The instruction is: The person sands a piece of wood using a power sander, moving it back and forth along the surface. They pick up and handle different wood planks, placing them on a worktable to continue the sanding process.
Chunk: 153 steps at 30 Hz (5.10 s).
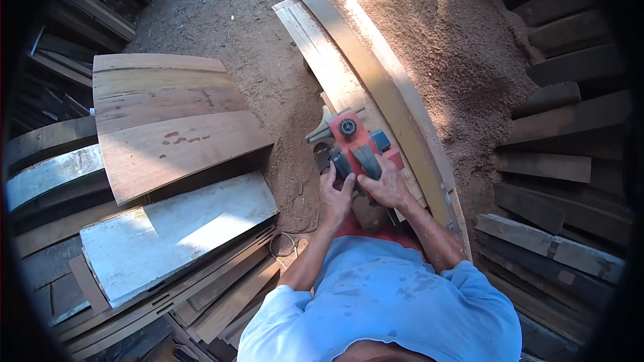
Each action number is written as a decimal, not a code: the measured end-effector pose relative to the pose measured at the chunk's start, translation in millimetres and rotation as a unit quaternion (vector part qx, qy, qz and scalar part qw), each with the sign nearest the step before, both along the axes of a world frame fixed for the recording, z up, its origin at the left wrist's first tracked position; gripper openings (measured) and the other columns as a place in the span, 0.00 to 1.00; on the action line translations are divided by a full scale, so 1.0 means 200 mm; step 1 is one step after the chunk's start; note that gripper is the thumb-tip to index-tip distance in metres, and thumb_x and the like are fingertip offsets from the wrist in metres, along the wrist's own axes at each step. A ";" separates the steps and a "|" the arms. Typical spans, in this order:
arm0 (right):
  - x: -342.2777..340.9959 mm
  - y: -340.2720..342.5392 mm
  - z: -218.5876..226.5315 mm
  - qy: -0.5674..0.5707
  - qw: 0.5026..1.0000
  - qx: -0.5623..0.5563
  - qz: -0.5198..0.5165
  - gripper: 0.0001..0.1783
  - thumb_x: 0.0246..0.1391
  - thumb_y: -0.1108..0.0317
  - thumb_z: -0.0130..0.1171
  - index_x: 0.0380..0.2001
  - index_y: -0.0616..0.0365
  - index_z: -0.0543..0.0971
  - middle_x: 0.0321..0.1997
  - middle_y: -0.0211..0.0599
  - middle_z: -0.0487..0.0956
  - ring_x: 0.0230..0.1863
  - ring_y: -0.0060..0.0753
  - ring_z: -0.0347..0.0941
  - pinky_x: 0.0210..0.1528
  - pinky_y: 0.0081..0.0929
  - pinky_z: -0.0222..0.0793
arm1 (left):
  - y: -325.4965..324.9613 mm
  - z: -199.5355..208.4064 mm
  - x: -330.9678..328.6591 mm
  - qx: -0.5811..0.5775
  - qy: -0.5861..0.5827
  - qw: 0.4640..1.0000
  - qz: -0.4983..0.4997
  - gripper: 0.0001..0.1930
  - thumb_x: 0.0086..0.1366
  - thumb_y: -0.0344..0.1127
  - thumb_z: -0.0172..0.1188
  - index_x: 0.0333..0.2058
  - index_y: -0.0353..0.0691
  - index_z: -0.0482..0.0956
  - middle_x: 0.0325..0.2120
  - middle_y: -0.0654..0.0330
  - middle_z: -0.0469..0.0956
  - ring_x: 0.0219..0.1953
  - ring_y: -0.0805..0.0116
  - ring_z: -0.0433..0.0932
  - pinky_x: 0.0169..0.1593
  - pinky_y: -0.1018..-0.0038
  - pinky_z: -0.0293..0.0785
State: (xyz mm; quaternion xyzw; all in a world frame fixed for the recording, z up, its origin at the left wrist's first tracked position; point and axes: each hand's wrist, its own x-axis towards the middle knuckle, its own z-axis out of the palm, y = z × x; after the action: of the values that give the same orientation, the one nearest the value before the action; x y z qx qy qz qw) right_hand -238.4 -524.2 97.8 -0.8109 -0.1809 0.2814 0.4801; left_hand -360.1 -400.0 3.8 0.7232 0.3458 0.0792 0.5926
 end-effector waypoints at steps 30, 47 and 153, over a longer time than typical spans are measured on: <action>0.67 0.70 0.14 0.153 0.986 0.057 0.021 0.15 0.56 0.70 0.56 0.46 0.64 0.76 0.16 0.42 0.77 0.07 0.34 0.72 0.06 0.30 0.64 | 0.69 0.09 0.74 -0.093 -0.122 0.988 0.003 0.18 0.74 0.36 0.63 0.57 0.34 0.79 0.43 0.59 0.86 0.42 0.73 0.82 0.47 0.73 0.79; -0.63 -0.73 0.03 0.083 0.996 0.015 -0.020 0.22 0.53 0.65 0.68 0.48 0.66 0.77 0.39 0.54 0.84 0.43 0.52 0.84 0.49 0.42 0.77 | -0.63 0.17 -0.62 -0.099 0.045 0.991 -0.079 0.39 0.66 0.34 0.71 0.72 0.36 0.65 0.46 0.54 0.74 0.50 0.65 0.75 0.55 0.72 0.75; 1.29 1.39 0.00 -0.004 0.997 0.077 0.016 0.18 0.49 0.63 0.61 0.35 0.72 0.78 0.23 0.52 0.83 0.24 0.43 0.84 0.29 0.40 0.82 | 1.36 0.03 1.35 -0.047 -0.143 0.989 0.012 0.15 0.74 0.34 0.61 0.54 0.34 0.82 0.39 0.62 0.86 0.37 0.77 0.80 0.42 0.76 0.78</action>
State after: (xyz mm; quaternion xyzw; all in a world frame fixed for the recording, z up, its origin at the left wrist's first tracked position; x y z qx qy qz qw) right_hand 20.0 -247.0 97.8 -0.7697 -0.2171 0.2706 0.5359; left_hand -90.9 -129.0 10.7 0.6720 0.2693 0.1722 0.6679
